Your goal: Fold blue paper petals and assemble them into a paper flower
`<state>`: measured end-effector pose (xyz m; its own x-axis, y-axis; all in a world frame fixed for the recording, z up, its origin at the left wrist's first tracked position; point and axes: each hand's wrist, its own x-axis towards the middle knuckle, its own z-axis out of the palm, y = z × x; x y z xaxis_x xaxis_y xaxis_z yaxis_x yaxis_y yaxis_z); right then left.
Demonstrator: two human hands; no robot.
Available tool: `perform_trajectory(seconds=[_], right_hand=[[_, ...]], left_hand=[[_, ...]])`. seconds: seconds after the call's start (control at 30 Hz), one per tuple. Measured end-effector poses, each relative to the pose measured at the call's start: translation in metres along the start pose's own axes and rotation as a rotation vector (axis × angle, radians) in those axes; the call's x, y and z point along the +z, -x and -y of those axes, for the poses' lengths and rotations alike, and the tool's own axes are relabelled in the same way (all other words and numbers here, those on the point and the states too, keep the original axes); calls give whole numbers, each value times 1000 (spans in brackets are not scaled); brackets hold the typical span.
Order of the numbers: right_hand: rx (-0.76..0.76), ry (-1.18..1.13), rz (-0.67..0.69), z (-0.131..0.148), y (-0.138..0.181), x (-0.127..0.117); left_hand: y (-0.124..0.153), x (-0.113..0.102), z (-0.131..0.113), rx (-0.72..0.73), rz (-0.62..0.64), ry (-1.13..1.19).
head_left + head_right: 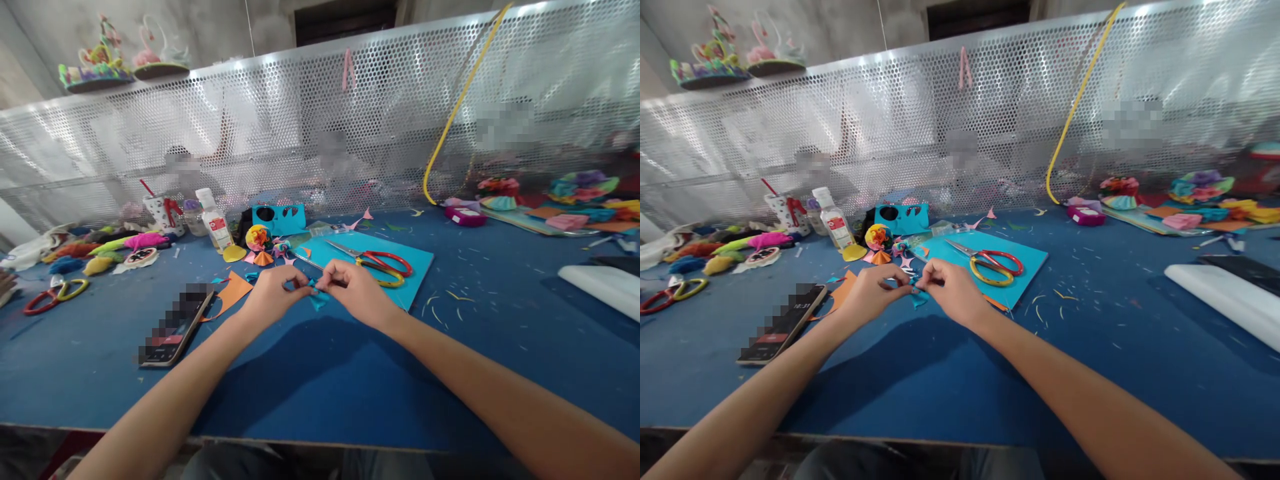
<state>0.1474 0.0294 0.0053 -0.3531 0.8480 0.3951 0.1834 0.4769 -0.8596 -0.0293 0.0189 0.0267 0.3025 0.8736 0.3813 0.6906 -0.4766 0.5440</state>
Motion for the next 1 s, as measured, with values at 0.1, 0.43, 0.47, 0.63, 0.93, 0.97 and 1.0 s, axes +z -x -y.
perform_trajectory(seconds=[0.1, 0.43, 0.47, 0.63, 0.93, 0.97, 1.0], right_hand=[[-13, 20, -2, 0, 0, -1], [-53, 113, -36, 5, 1, -3], [-60, 120, -37, 5, 1, -3], [-92, 146, -48, 7, 2, -3], [-113, 255, -58, 7, 4, -2], [-108, 266, -60, 6, 4, -2], [-102, 270, -59, 5, 3, -2]], left_hand=[[-1, 0, 2, 27, 24, -21], [0, -3, 1, 122, 58, -57], [0, -2, 1, 126, 61, -53], [-1, 0, 2, 141, 70, -31], [-1, 0, 0, 133, 86, 4], [0, 1, 0, 129, 96, 14], [0, 2, 0, 125, 106, 25]])
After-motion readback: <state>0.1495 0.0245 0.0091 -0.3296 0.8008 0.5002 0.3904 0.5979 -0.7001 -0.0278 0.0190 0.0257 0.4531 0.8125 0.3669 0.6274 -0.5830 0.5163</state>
